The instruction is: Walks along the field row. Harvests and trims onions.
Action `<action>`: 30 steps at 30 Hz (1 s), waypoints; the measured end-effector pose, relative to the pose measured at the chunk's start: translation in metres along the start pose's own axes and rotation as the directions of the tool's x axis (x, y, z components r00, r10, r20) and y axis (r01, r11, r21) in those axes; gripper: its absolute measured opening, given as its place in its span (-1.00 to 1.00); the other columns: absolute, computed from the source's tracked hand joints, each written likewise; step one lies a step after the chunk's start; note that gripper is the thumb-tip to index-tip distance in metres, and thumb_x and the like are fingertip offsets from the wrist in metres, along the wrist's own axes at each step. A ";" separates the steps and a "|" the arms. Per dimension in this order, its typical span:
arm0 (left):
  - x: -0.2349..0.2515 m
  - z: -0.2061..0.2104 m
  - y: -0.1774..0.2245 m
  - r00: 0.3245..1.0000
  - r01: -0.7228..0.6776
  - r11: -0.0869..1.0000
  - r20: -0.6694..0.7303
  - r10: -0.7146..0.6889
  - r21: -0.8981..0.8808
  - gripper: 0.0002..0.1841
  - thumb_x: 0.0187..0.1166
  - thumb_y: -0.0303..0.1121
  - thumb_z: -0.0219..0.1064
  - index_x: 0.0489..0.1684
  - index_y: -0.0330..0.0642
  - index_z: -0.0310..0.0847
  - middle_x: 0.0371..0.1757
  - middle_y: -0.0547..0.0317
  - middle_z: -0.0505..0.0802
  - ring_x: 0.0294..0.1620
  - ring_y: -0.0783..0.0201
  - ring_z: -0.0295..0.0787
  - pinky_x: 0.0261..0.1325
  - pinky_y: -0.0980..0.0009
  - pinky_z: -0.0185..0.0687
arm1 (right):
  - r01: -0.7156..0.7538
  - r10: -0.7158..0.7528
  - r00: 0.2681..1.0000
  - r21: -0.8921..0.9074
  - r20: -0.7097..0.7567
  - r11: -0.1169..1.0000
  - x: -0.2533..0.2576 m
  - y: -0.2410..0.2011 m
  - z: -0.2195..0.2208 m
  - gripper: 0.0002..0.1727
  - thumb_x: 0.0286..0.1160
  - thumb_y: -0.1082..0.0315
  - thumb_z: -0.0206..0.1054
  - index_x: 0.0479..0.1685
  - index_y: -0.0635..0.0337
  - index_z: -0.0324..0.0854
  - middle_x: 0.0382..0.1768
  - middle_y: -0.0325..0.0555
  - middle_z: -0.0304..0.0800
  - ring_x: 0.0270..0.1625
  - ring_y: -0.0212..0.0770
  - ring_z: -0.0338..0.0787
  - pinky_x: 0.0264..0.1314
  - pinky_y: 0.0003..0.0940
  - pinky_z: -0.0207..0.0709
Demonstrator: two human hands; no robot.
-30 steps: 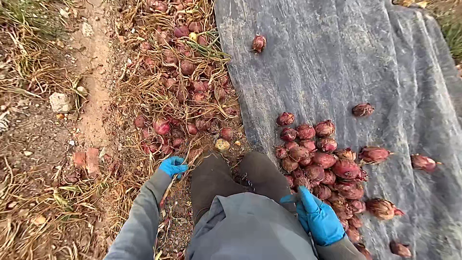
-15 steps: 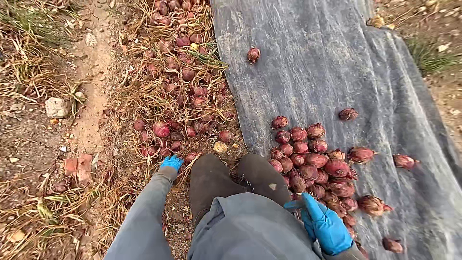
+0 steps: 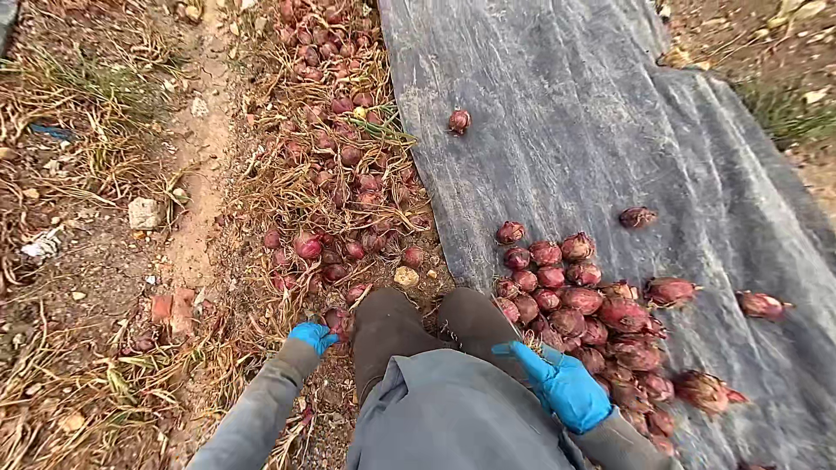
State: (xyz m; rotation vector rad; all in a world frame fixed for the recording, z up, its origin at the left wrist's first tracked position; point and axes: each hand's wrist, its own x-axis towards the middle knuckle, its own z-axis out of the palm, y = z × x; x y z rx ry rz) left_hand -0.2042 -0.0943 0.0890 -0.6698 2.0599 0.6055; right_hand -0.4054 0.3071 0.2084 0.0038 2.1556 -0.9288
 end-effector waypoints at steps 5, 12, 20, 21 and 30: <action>-0.117 0.023 0.058 0.755 -0.566 0.583 -0.650 0.083 -0.583 -0.70 0.59 -0.15 0.34 -0.35 -0.19 0.84 -0.33 0.19 0.87 -0.33 0.33 0.82 -0.15 0.35 0.80 | 0.081 -0.146 0.928 0.198 0.343 0.977 0.012 -0.042 0.027 -0.39 0.89 -0.11 -0.20 0.29 0.01 0.73 -0.64 -0.25 0.54 -0.74 -0.30 0.47 -0.66 -0.33 0.50; -0.166 0.042 0.146 0.580 -0.445 -0.448 -0.631 0.516 -0.775 -0.84 0.57 -0.07 0.43 -0.34 0.22 0.90 -0.43 0.48 0.89 -0.45 0.61 0.78 -0.31 0.65 0.70 | 0.258 -0.535 0.613 0.493 0.581 0.831 -0.011 -0.065 0.040 -0.33 0.34 -0.57 0.22 -0.37 -0.12 0.57 -0.70 -0.48 0.57 -0.72 -0.52 0.54 -0.64 -0.55 0.49; -0.144 0.051 0.156 0.340 -0.634 0.770 -0.866 0.366 0.076 -0.46 0.68 0.08 0.18 -0.52 -0.17 0.81 -0.43 0.06 0.89 -0.21 0.10 0.89 0.03 0.10 0.79 | 0.338 -0.344 0.926 0.059 0.158 0.939 -0.015 -0.048 0.035 -0.25 0.70 -0.37 -0.04 -0.54 0.05 0.70 -0.63 -0.26 0.62 -0.55 -0.30 0.61 -0.39 -0.18 0.54; -0.144 0.036 0.154 0.429 -0.477 0.863 -0.814 0.392 0.165 -0.48 0.67 0.05 0.17 -0.47 -0.19 0.84 -0.39 -0.03 0.91 -0.17 -0.05 0.93 0.05 -0.07 0.78 | 0.342 -0.343 0.926 0.040 0.159 0.939 -0.016 -0.042 0.032 -0.25 0.73 -0.35 -0.08 -0.48 0.05 0.74 -0.60 -0.28 0.64 -0.53 -0.31 0.60 -0.35 -0.17 0.54; -0.109 -0.075 0.194 0.920 -0.121 0.948 -0.391 -0.004 -0.295 -0.45 0.70 0.25 0.20 -0.08 -0.07 0.85 -0.14 -0.02 0.92 0.00 -0.03 0.86 0.22 -0.21 0.64 | -0.127 0.141 0.839 -0.063 0.526 0.990 0.002 0.006 0.003 -0.14 0.68 -0.50 -0.32 -0.34 0.02 0.65 -0.80 -0.29 0.29 -0.81 -0.31 0.29 -0.73 -0.35 0.30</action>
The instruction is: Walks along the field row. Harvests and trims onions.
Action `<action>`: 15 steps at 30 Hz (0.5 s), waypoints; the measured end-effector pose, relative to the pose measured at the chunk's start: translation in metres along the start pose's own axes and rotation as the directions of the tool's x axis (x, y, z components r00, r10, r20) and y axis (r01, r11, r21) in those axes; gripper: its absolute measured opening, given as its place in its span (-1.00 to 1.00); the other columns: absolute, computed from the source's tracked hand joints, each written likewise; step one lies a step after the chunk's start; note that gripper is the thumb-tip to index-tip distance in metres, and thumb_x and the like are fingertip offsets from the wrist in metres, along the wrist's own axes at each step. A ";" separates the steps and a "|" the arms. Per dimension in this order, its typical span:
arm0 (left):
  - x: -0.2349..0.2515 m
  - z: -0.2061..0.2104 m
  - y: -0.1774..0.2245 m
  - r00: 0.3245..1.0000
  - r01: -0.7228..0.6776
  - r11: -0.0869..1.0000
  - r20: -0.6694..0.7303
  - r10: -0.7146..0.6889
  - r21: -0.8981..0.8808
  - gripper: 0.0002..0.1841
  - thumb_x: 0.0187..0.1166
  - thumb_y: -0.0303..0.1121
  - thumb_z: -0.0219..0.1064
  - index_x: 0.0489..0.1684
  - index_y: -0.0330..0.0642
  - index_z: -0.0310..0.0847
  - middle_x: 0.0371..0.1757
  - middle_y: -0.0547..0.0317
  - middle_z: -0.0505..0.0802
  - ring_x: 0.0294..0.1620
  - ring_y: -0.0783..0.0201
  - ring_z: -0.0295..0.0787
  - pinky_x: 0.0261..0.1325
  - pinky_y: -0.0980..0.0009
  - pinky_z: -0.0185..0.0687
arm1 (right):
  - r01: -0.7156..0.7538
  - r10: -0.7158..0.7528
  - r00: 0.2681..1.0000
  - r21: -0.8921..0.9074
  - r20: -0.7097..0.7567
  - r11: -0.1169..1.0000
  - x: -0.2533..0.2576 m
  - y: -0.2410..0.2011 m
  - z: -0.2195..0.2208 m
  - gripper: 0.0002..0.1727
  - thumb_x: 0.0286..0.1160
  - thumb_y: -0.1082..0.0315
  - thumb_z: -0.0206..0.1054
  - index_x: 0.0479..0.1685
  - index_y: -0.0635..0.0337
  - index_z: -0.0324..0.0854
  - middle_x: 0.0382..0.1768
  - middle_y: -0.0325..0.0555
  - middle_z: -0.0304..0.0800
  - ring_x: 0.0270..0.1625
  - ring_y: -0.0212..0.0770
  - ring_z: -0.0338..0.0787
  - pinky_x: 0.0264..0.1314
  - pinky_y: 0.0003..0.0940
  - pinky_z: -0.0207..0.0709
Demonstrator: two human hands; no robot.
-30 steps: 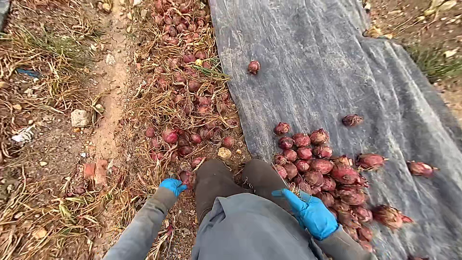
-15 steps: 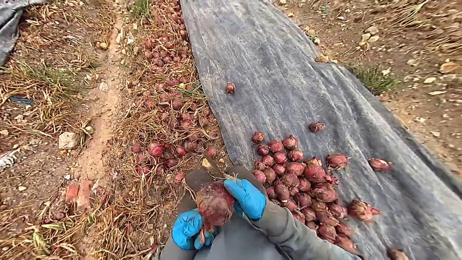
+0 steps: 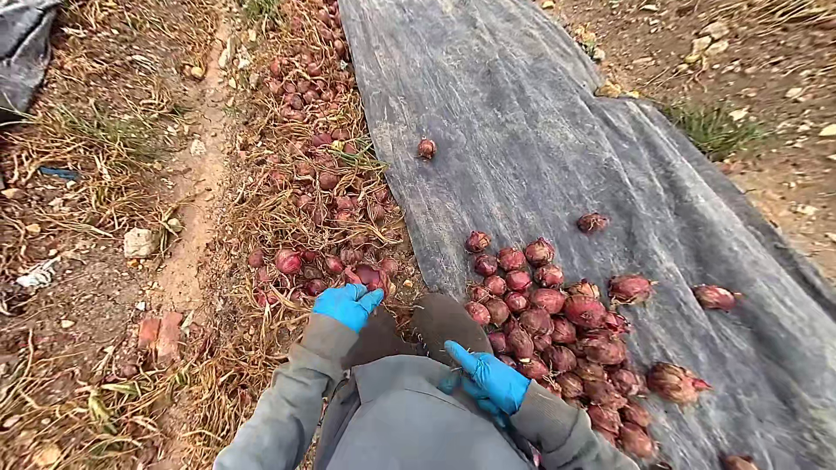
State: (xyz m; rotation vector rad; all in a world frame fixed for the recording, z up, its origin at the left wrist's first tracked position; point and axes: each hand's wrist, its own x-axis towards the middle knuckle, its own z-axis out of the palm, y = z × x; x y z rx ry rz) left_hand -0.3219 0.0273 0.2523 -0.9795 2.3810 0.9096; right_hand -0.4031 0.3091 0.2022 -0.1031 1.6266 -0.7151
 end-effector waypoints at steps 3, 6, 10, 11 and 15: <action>-0.030 0.014 0.049 0.918 -0.340 0.903 0.301 0.258 0.264 -0.46 0.77 0.18 0.11 -0.08 -0.10 0.81 -0.06 -0.05 0.90 0.12 -0.07 0.83 0.22 -0.21 0.63 | 0.024 -0.073 0.984 0.281 0.162 0.959 0.007 0.010 -0.002 -0.12 0.64 -0.53 -0.34 -0.31 0.04 0.62 -0.80 -0.34 0.32 -0.83 -0.38 0.32 -0.79 -0.46 0.32; -0.047 0.054 0.070 0.684 -0.655 0.717 0.592 0.427 0.240 -0.39 0.88 0.10 -0.06 0.16 -0.30 0.72 0.14 -0.32 0.85 0.30 -0.33 0.76 0.33 -0.36 0.55 | 0.175 -0.128 0.984 0.643 -0.120 0.746 0.015 0.007 0.014 -0.23 0.68 -0.46 -0.26 -0.46 -0.01 0.53 -0.76 -0.35 0.47 -0.76 -0.47 0.46 -0.72 -0.52 0.43; -0.044 0.080 0.067 0.551 -0.777 0.602 0.661 0.509 0.185 -0.42 0.90 -0.01 -0.08 0.11 -0.39 0.71 0.10 -0.42 0.85 0.26 -0.43 0.77 0.31 -0.39 0.56 | 0.330 -0.114 0.923 0.607 -0.367 0.723 0.018 0.003 0.025 -0.55 0.67 -0.05 0.15 -0.46 0.06 0.67 -0.68 -0.32 0.67 -0.64 -0.45 0.62 -0.53 -0.46 0.59; -0.033 0.076 0.053 0.591 -0.761 0.626 0.580 0.561 0.171 -0.50 0.88 -0.06 0.02 0.04 -0.34 0.76 0.00 -0.32 0.88 0.18 -0.33 0.82 0.28 -0.30 0.62 | 0.309 -0.077 0.912 0.553 -0.402 0.773 0.016 -0.002 0.023 -0.51 0.73 -0.02 0.17 -0.59 0.04 0.59 -0.79 -0.35 0.53 -0.77 -0.46 0.44 -0.70 -0.48 0.39; 0.073 0.047 -0.002 0.947 -0.221 0.914 0.297 0.118 0.341 -0.54 0.89 -0.03 0.02 0.25 -0.15 0.75 0.20 -0.18 0.87 0.33 -0.18 0.78 0.43 -0.20 0.58 | 0.289 -0.198 0.704 0.020 -0.682 0.957 0.020 0.011 -0.013 -0.47 0.54 -0.20 0.22 -0.44 0.04 0.80 -0.62 -0.33 0.74 -0.62 -0.37 0.61 -0.47 -0.20 0.56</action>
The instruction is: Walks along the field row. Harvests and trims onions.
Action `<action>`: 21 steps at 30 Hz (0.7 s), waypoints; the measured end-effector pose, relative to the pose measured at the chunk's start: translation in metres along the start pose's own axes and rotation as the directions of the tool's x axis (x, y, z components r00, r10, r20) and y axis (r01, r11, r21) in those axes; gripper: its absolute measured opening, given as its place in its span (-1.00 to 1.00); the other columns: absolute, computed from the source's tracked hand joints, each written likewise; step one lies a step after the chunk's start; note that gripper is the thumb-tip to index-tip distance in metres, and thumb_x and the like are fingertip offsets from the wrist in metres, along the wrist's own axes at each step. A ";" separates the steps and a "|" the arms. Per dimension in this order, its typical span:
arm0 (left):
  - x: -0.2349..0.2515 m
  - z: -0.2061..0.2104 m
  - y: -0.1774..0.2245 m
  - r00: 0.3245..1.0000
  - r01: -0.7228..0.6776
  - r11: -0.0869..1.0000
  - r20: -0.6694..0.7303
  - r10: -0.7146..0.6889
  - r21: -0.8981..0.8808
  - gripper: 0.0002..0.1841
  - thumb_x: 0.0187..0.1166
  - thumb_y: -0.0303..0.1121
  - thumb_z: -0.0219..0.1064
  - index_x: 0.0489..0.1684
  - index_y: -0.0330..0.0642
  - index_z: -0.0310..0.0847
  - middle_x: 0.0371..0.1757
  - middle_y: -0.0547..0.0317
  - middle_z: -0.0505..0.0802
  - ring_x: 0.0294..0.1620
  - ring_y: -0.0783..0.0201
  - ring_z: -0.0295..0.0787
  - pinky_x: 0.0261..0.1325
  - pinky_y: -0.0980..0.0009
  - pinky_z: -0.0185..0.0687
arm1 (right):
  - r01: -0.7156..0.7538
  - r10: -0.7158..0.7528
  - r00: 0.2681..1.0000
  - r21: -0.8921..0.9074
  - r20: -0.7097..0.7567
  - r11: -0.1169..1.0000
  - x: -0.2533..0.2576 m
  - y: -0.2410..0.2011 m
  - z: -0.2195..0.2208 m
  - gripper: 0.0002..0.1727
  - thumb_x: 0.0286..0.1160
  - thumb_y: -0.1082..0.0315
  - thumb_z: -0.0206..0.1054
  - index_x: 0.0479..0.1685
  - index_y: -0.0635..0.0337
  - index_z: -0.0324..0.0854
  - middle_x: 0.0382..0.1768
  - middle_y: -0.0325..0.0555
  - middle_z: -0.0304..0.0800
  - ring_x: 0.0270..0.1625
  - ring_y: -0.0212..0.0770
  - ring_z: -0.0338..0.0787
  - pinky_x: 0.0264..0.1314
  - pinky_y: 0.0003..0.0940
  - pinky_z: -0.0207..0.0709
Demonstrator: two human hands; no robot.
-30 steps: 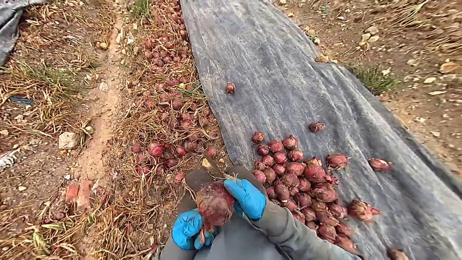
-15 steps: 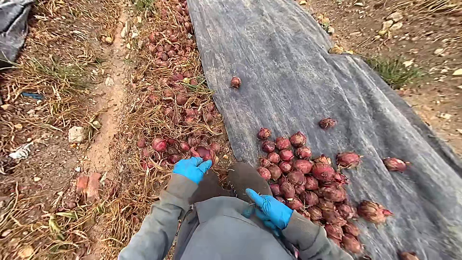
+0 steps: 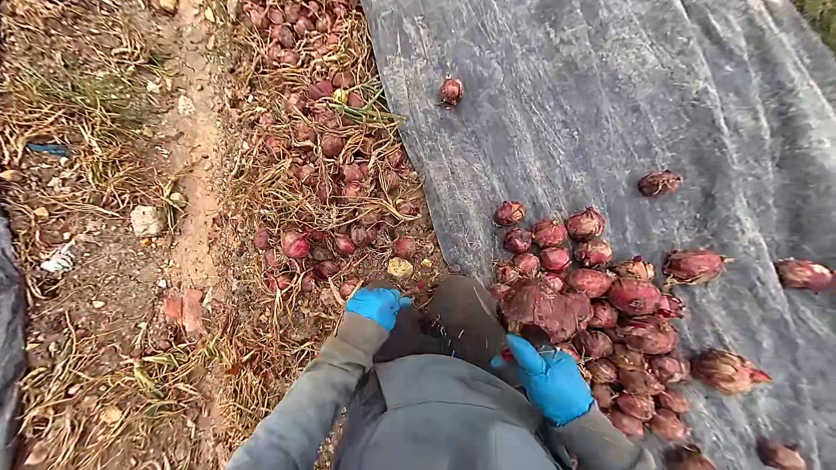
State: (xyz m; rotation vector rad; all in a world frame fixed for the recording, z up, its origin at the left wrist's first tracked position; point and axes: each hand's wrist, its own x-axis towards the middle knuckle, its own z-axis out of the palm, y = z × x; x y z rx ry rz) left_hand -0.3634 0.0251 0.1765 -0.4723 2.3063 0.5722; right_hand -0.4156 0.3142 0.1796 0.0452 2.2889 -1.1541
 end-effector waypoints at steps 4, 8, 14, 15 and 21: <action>0.127 0.024 -0.069 0.949 0.312 0.949 -0.031 -0.314 -0.036 -0.45 0.79 0.16 0.09 0.43 -0.05 0.66 0.40 -0.11 0.80 0.43 -0.17 0.74 0.39 -0.35 0.59 | -0.136 0.112 0.971 -0.104 -0.213 0.985 0.032 0.006 -0.034 -0.18 0.65 -0.43 -0.11 -0.45 0.11 0.74 -0.74 -0.17 0.52 -0.71 -0.15 0.50 -0.61 0.00 0.43; 0.195 0.064 -0.096 0.899 0.412 0.898 0.094 -0.429 0.155 -0.46 0.60 0.12 0.32 0.22 -0.17 0.78 0.28 -0.16 0.86 0.34 -0.21 0.79 0.29 -0.36 0.62 | -0.212 0.212 0.936 0.029 -0.283 0.977 0.025 0.005 -0.058 -0.18 0.67 -0.45 -0.17 -0.47 -0.01 0.77 -0.86 -0.27 0.39 -0.84 -0.23 0.37 -0.76 -0.16 0.33; 0.162 0.050 -0.132 0.859 0.492 0.854 0.067 -0.508 0.166 -0.62 0.66 -0.09 0.25 0.07 -0.20 0.81 0.20 -0.22 0.87 0.28 -0.23 0.81 0.21 -0.35 0.67 | -0.335 0.356 0.914 0.131 -0.194 0.933 0.001 0.019 -0.066 -0.25 0.75 -0.34 -0.15 -0.46 0.02 0.73 -0.88 -0.33 0.29 -0.87 -0.30 0.28 -0.81 -0.28 0.27; 0.145 0.042 -0.140 0.880 0.472 0.880 0.035 -0.474 0.044 -0.54 0.77 0.01 0.16 0.17 -0.18 0.78 0.27 -0.21 0.85 0.35 -0.22 0.78 0.32 -0.35 0.63 | -0.337 0.354 0.928 0.147 -0.117 0.930 0.003 0.017 -0.062 -0.25 0.77 -0.32 -0.15 -0.37 0.04 0.78 -0.89 -0.32 0.30 -0.88 -0.30 0.28 -0.83 -0.29 0.27; 0.000 0.024 -0.086 0.822 -0.132 0.528 -0.391 -0.415 -0.839 -0.75 0.75 -0.28 0.32 0.01 -0.32 0.79 -0.18 0.03 0.97 -0.07 0.17 0.93 0.24 0.10 0.76 | -0.426 0.235 0.823 0.288 0.517 0.858 0.029 -0.033 -0.007 -0.31 0.87 -0.19 -0.20 0.10 0.16 0.73 -0.78 -0.30 0.39 -0.85 -0.36 0.36 -0.82 -0.43 0.41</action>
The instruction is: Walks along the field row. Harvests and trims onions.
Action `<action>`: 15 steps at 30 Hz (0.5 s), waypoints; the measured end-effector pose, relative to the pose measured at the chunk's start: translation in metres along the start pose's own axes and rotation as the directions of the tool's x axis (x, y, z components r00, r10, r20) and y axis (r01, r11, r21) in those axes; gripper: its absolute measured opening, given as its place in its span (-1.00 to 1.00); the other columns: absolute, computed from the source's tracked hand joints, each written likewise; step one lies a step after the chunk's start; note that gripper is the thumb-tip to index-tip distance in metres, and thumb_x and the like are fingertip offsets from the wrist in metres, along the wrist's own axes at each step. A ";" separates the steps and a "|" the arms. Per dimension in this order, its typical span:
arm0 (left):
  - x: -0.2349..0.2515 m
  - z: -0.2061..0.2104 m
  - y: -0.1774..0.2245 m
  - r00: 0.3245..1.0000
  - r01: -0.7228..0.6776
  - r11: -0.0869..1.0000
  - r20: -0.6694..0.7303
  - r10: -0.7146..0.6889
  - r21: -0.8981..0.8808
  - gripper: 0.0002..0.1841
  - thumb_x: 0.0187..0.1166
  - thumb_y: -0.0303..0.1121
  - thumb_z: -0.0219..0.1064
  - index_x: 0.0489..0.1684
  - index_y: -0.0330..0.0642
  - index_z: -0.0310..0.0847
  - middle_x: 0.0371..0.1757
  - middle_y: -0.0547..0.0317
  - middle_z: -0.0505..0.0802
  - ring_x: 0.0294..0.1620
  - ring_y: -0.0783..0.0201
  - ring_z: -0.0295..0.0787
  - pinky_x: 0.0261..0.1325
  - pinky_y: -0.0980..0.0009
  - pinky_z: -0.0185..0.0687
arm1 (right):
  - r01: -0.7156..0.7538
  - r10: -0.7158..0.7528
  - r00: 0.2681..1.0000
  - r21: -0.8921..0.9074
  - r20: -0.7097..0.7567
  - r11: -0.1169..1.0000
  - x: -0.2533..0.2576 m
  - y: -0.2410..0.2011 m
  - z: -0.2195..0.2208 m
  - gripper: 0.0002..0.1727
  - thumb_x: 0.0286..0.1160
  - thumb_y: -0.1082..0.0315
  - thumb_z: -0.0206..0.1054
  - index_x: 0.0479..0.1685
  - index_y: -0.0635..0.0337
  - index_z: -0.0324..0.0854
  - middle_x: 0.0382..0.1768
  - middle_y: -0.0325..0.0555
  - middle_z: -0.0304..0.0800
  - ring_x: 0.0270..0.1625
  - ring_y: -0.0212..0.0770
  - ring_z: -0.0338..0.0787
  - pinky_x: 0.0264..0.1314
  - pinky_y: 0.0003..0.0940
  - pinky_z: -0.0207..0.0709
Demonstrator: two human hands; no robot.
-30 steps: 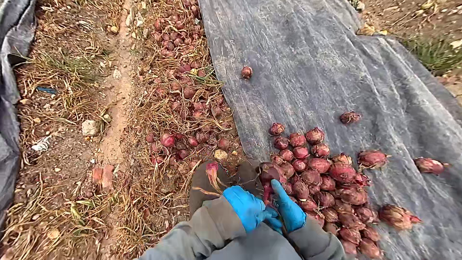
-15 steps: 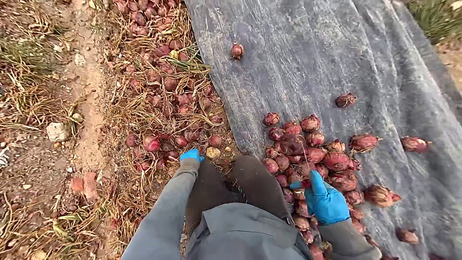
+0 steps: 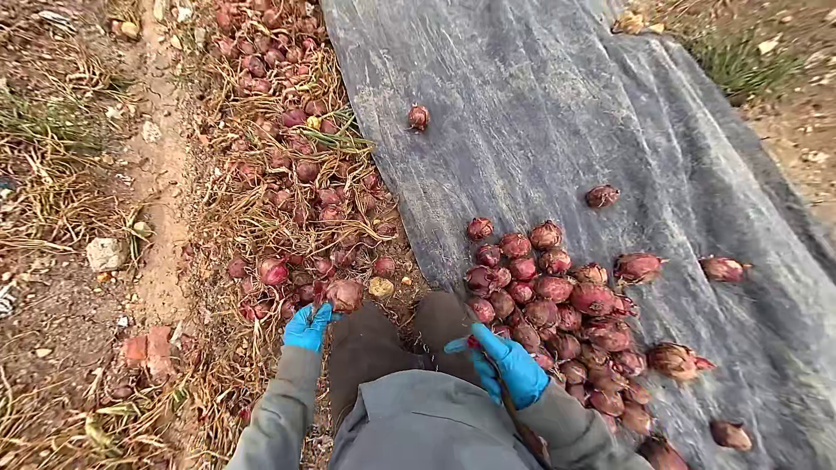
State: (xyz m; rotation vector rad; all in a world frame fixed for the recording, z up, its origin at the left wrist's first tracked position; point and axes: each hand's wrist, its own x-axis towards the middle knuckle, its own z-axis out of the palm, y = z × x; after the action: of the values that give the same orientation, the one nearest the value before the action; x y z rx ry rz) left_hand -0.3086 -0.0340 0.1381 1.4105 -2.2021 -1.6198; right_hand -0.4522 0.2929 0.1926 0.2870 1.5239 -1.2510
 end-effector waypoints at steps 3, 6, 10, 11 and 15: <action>-0.076 0.025 0.018 0.991 -0.135 0.846 -0.060 0.121 -0.516 -0.86 0.64 -0.42 0.25 -0.17 -0.28 0.71 -0.39 0.20 0.91 -0.33 0.31 0.91 -0.09 0.29 0.89 | 0.061 -0.073 0.944 0.048 0.321 0.997 0.017 -0.003 0.032 -0.26 0.76 -0.32 -0.16 0.05 0.14 0.70 -0.72 -0.32 0.47 -0.80 -0.40 0.44 -0.76 -0.48 0.45; -0.126 0.043 0.023 0.976 -0.181 0.827 0.007 0.219 -0.533 -0.89 0.57 -0.40 0.32 -0.25 -0.17 0.78 -0.41 0.41 0.91 -0.33 0.49 0.88 -0.11 0.45 0.87 | 0.102 -0.171 0.909 0.196 0.380 0.975 0.008 0.003 0.054 -0.24 0.56 -0.55 -0.09 -0.45 -0.03 0.53 -0.75 -0.33 0.53 -0.80 -0.43 0.49 -0.77 -0.53 0.44; -0.147 0.038 0.024 0.954 -0.168 0.868 0.145 0.262 -0.467 -0.89 0.58 -0.42 0.35 -0.18 -0.23 0.79 -0.42 0.36 0.93 -0.38 0.44 0.90 -0.14 0.42 0.89 | 0.281 -0.287 0.936 0.061 0.202 0.958 -0.013 0.013 0.055 -0.22 0.65 -0.49 -0.24 -0.45 0.01 0.49 -0.76 -0.30 0.51 -0.80 -0.38 0.49 -0.74 -0.49 0.45; -0.146 0.037 0.026 0.955 -0.153 0.874 0.158 0.251 -0.461 -0.90 0.58 -0.43 0.34 -0.20 -0.23 0.77 -0.44 0.35 0.92 -0.41 0.43 0.89 -0.17 0.42 0.89 | 0.329 -0.326 0.924 0.019 0.203 0.944 -0.017 0.018 0.052 -0.22 0.60 -0.52 -0.19 -0.44 0.00 0.51 -0.75 -0.32 0.54 -0.79 -0.39 0.51 -0.73 -0.50 0.46; -0.144 0.042 0.039 0.964 0.026 0.877 0.245 0.105 -0.479 -0.82 0.70 -0.46 0.21 -0.26 -0.29 0.70 -0.56 0.26 0.87 -0.53 0.38 0.86 -0.28 0.41 0.88 | 0.539 -0.509 0.835 -0.126 0.207 0.833 -0.038 0.028 0.044 -0.22 0.30 -0.56 0.19 -0.05 0.03 0.62 -0.66 -0.46 0.58 -0.69 -0.50 0.53 -0.60 -0.52 0.50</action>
State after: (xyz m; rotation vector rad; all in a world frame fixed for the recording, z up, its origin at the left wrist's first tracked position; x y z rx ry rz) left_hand -0.2720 0.0967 0.2132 1.0504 -1.7264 -2.2450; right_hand -0.3919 0.2847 0.2153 -0.3814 1.6111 -1.5030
